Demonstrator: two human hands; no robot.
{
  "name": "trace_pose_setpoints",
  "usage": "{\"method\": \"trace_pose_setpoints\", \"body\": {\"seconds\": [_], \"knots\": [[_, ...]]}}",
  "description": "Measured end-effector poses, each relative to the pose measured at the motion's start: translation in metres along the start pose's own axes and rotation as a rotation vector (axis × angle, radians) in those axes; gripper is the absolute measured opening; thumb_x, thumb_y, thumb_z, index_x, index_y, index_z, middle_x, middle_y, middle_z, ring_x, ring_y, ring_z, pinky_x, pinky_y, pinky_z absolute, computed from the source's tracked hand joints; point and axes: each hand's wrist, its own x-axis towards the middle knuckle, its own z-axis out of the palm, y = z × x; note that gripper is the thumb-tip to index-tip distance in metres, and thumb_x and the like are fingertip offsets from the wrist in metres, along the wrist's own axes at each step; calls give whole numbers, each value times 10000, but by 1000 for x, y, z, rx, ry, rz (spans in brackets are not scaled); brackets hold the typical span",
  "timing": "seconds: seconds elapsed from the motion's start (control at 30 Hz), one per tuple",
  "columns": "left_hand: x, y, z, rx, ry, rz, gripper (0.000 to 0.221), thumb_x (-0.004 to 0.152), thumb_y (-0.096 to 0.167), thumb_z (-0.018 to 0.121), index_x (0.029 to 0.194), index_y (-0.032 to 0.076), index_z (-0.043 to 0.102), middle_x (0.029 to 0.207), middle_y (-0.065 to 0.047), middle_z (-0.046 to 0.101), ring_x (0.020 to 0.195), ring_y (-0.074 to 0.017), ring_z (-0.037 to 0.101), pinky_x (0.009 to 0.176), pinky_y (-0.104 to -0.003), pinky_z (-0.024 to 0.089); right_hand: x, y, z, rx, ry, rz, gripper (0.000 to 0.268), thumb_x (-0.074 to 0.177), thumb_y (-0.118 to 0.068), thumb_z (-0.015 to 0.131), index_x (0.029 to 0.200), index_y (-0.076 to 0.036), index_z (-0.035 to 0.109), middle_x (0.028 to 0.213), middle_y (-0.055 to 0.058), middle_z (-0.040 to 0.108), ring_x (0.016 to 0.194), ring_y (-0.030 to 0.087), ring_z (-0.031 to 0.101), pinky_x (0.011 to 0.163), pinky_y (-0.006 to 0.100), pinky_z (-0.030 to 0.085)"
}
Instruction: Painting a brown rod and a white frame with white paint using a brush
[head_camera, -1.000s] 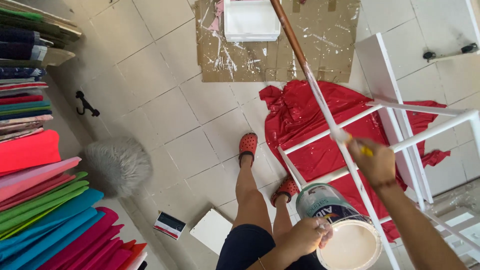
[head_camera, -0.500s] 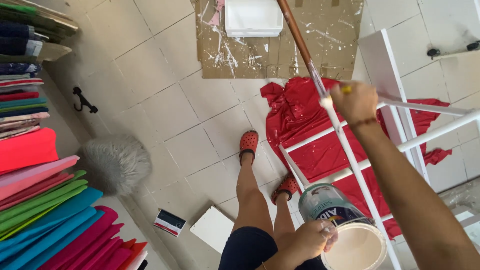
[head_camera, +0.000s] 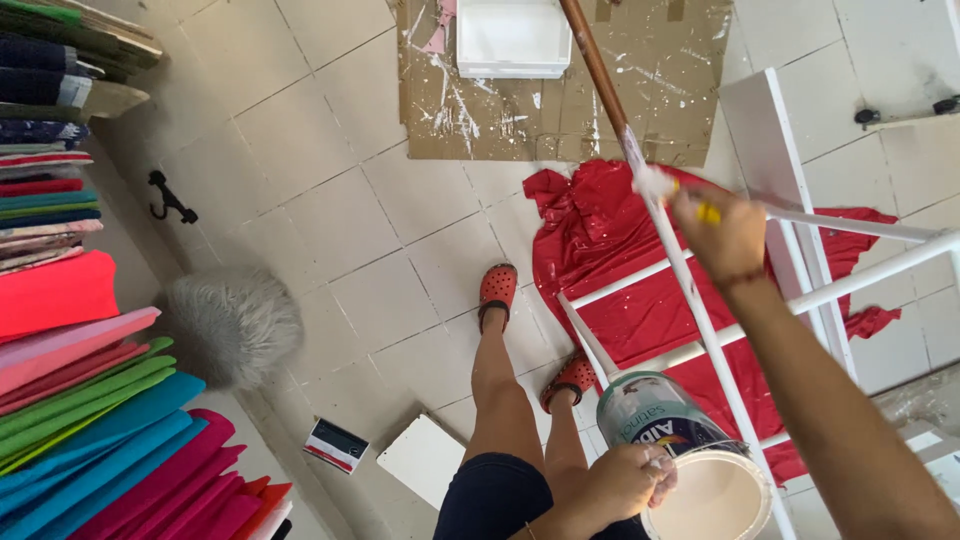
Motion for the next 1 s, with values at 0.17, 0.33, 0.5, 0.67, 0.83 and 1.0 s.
{"method": "trace_pose_setpoints", "body": {"seconds": [0.17,0.33,0.5,0.67,0.83,1.0], "knots": [[84,-140,25,-572,-205,101,257,912,248,463,706,118,381,450,-38,350,321,-103,371,321,-196,292,-62,10,-21,-280,-198,170,233,881,-291,515,907,-131,684,589,59,629,488,184,602,439,314,532],[92,-154,27,-376,-123,87,303,930,288,437,686,112,408,430,-54,384,326,-103,364,325,-198,282,-50,27,-14,-277,91,-96,269,873,-355,587,848,-113,700,547,41,582,445,159,535,413,296,456],[72,-133,19,-489,-120,127,195,932,190,438,789,58,455,496,-68,429,367,-95,407,381,-205,307,-32,7,-16,63,74,-180,171,850,-133,589,955,-46,693,651,51,611,532,93,517,496,238,442],[12,-27,0,-190,-14,22,148,879,147,375,774,83,456,518,-19,429,428,-75,404,426,-202,310,-96,24,-47,-91,-265,82,310,841,-359,500,1032,-159,638,914,69,653,721,219,631,669,354,507],[0,-2,-2,-233,-24,12,223,873,113,348,672,100,444,530,8,394,459,-83,374,453,-194,307,-200,87,-57,-532,-353,363,365,765,-541,451,964,-302,642,660,101,639,680,278,638,580,377,501],[56,-79,2,-312,-63,102,280,916,201,394,666,82,433,503,-2,369,423,-81,348,438,-194,298,-170,63,-78,-539,-531,506,427,814,-554,372,1096,-306,575,637,77,670,568,175,658,452,256,530]]}}
